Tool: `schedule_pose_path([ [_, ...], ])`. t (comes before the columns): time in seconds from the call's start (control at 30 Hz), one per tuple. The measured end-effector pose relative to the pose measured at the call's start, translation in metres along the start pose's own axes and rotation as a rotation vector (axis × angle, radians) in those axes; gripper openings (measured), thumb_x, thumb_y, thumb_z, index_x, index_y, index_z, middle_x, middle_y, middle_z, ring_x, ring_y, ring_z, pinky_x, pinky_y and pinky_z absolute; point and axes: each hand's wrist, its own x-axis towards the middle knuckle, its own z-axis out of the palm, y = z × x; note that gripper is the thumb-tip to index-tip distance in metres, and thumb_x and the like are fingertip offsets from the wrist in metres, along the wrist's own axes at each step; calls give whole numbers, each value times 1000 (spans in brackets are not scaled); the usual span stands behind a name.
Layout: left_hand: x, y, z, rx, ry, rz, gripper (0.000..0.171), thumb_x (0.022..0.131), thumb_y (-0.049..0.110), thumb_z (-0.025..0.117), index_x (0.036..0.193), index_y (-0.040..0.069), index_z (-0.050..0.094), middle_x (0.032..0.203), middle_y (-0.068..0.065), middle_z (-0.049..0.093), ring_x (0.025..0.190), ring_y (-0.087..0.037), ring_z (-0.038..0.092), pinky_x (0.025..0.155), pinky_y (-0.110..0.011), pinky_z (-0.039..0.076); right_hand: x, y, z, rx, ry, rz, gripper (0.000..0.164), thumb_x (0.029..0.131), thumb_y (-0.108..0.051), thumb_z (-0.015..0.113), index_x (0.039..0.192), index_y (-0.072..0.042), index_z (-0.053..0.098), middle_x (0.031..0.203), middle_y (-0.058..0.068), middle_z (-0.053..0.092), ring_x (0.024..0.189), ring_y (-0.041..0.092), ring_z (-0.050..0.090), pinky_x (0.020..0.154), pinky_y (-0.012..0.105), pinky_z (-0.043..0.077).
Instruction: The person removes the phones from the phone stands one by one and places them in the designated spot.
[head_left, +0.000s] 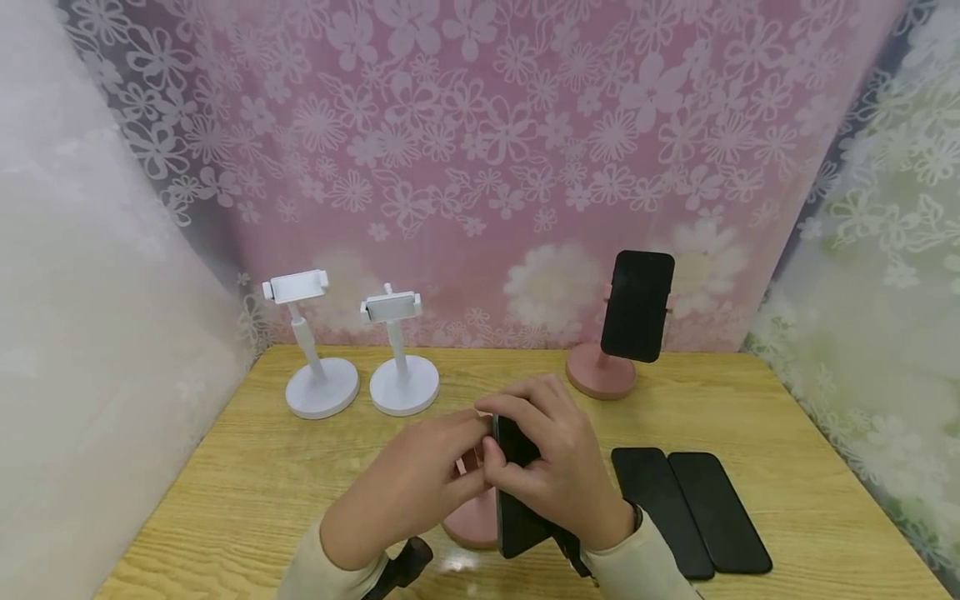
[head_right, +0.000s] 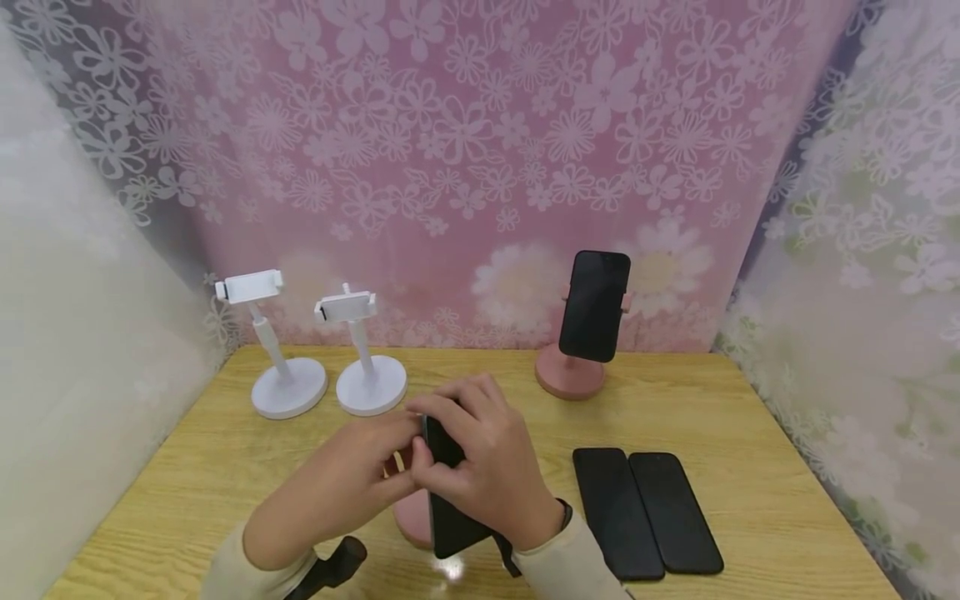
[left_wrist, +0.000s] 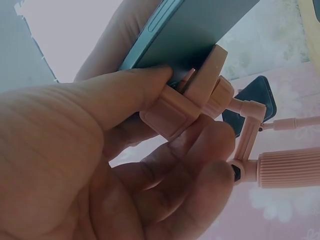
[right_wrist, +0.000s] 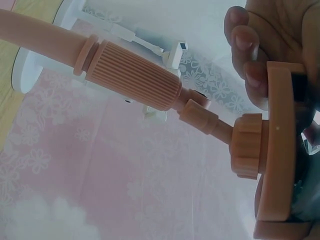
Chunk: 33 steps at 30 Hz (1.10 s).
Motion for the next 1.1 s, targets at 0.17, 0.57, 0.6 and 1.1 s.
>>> schedule_pose_path([
  [0.17,-1,0,1,-4,1,-6,9,100,19,69,95,20,62,89,13,60,78,-3,60,67,-20,51,-1,0,0,-9,-9,13,23,99,-25,60,113,-14,73,104,0,66,88,16,53,78,24,43],
  [0.57,-2,0,-1,-12,5,-42,10,100,18,69,94,20,61,85,14,60,76,-1,56,65,-21,49,-1,-3,3,-24,8,33,22,97,-23,61,113,-13,73,105,0,67,91,18,55,80,25,45],
  [0.6,-2,0,-1,-11,6,-41,10,100,19,69,94,20,61,85,13,60,76,-1,56,65,-21,49,-1,-3,3,-23,9,31,23,97,-24,61,113,-14,73,105,0,67,92,18,55,81,25,45],
  [1.1,-4,1,-3,-3,2,-41,10,103,18,66,95,21,60,87,13,60,77,-2,56,65,-21,49,-2,-3,6,-22,2,6,21,96,-22,61,112,-14,73,104,-1,67,91,18,55,82,26,44],
])
